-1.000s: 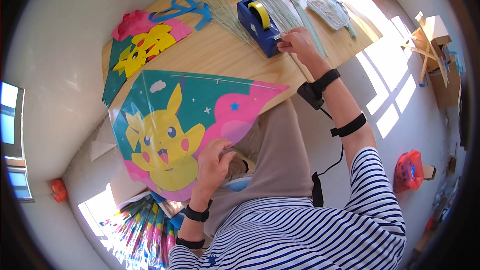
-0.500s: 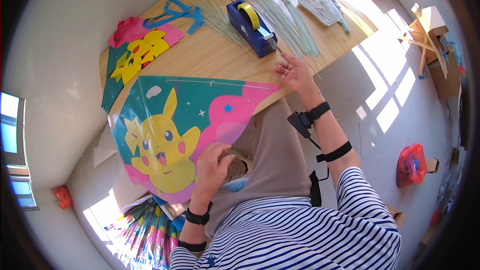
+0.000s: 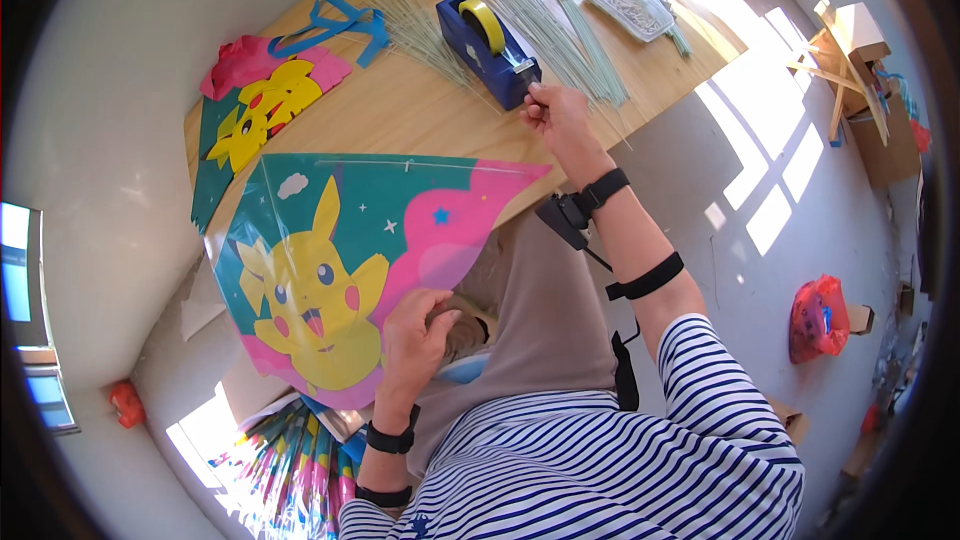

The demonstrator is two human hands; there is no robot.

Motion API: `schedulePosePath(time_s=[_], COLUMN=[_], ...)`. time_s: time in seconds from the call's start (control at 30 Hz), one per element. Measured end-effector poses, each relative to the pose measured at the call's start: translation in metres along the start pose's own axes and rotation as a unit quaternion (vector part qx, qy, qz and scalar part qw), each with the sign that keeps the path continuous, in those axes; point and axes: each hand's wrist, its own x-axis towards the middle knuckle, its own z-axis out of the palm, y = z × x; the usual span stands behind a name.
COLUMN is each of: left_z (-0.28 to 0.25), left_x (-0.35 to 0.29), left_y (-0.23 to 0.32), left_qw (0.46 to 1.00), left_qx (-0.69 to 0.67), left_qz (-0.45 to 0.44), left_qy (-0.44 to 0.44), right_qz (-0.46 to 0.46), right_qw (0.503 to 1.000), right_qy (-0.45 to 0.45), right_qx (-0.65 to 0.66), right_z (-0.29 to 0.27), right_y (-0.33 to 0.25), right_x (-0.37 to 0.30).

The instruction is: Assemble a kite by inserting supports and attaching strings.

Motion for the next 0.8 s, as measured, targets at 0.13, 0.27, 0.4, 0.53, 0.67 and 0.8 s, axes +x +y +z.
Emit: schedulePosePath(time_s=[0.13,0.27,0.4,0.53,0.67,0.8], left_z=[0.000,-0.007,-0.009,-0.007,-0.006,-0.002], left_x=[0.003,0.007,0.020,0.043,0.062,0.076], left_y=[0.000,-0.002,-0.011,-0.015,-0.023,-0.034], left_qw=[1.000,1.000,0.997,0.989,0.977,0.973], left_qx=[-0.010,-0.007,0.052,0.099,0.167,0.183], left_qz=[0.002,0.006,0.038,0.099,0.125,0.134], left_qy=[0.003,0.021,0.031,0.038,0.045,0.049], right_qz=[-0.031,-0.113,-0.194,-0.276,-0.255,-0.220], right_qw=[0.981,0.906,0.813,0.587,0.502,0.430], right_qy=[0.089,0.091,-0.172,-0.330,-0.371,-0.402], right_qx=[-0.170,-0.397,-0.521,-0.686,-0.738,-0.778], right_z=[-0.007,-0.033,0.015,0.070,0.109,0.130], right_y=[0.006,0.018,-0.003,0.028,0.052,0.060], right_x=[0.018,0.006,-0.028,-0.020,-0.014,-0.013])
